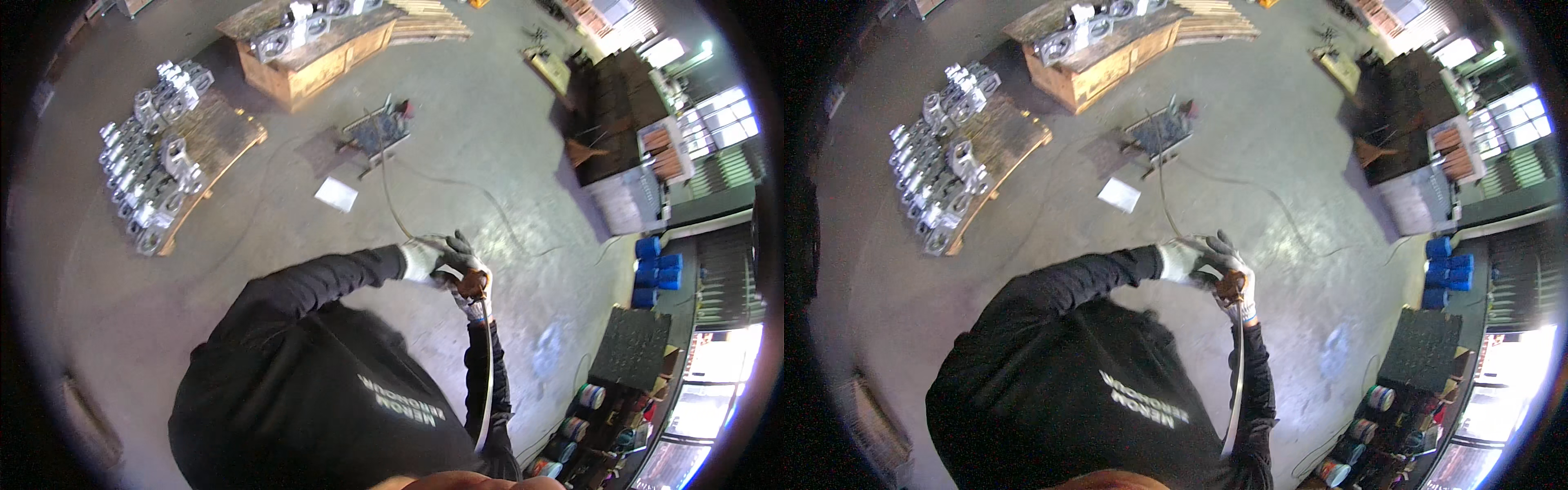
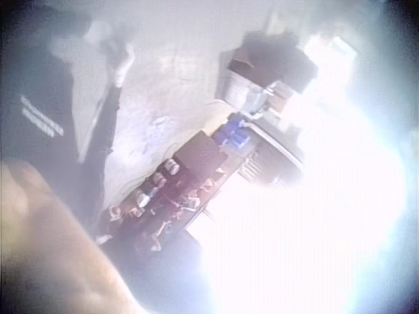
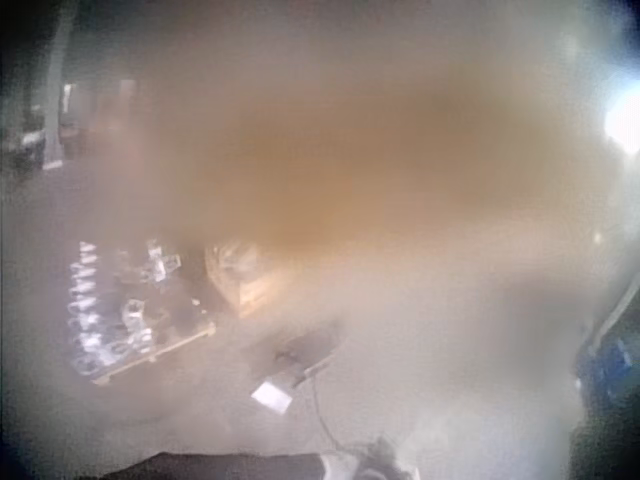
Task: The person smooths and cleans metal castings using a sanding block and a pneumatic air gun. They handle each casting one at a time, sanding edges and blowing away debris before placing the finished pieces on a wooden pallet.
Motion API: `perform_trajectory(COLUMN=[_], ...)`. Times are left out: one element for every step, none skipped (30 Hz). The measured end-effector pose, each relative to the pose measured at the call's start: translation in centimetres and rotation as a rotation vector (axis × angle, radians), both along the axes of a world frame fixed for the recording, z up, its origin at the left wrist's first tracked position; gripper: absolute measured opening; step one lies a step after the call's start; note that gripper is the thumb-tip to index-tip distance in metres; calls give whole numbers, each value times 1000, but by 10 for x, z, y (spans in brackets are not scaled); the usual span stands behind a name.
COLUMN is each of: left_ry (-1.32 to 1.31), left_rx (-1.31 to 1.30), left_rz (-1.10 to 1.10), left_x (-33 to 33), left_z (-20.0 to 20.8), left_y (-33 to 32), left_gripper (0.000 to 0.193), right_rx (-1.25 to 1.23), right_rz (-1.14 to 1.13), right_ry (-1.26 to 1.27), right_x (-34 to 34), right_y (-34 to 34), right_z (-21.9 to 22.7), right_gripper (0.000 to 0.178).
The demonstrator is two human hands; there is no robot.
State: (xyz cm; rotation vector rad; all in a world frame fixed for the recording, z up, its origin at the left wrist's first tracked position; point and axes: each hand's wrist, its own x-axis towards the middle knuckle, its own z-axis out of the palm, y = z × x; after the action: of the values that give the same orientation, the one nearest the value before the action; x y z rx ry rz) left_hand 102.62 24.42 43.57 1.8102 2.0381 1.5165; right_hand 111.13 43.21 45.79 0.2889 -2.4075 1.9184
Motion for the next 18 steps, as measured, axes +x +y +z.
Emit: perform_trajectory(left_ry=[250,19,-155,-224,-309,-337,-412,-412,-501,-552,-587,-664,-800,-829,-1004,-1082,-1100,-1128], left_rx=[-470,-642,-683,-538,-545,-560,-682,-676,-872,-844,-869,-1019,-1055,-992,-957,-1165,-1235,-1303], left_rz=[322,409,555,583,711,775,722,827,859,915,1003,1070,1081,995,965,1025,966,903], left_x=[3,-3,-8,-13,-10,-5,-2,16,33,57,87,116,145,173,198,221,230,244], left_z=[4,4,0,-12,-28,-49,-73,-100,-127,-152,-177,-201,-223,-245,-267,-290,-314,-335], left_y=[-7,-19,-32,-60,-85,-118,-155,-191,-225,-261,-294,-321,-348,-374,-399,-410,-426,-439], left_gripper=[84,89,95,93,78,71,86,86,83,80,75,72,68,70,71,75,68,61], right_rx=[-78,150,538,796,346,441,513,525,518,458,382,410,437,408,452,501,553,478], right_rz=[-99,-278,-403,-518,-568,-702,-757,-795,-896,-841,-813,-821,-837,-813,-793,-775,-753,-719], right_ry=[-51,65,108,115,272,217,222,313,342,462,550,524,489,447,459,462,459,430], right_x=[-7,-12,-18,-23,-29,-24,-15,-3,8,18,23,27,28,24,15,2,-10,-20], right_y=[7,24,48,70,88,110,128,140,147,147,143,136,125,115,106,98,95,96], right_z=[2,14,32,52,66,88,111,130,148,164,176,186,191,193,190,184,174,163], right_gripper=[44,38,35,32,33,33,36,36,36,33,30,28,27,23,24,25,25,26])
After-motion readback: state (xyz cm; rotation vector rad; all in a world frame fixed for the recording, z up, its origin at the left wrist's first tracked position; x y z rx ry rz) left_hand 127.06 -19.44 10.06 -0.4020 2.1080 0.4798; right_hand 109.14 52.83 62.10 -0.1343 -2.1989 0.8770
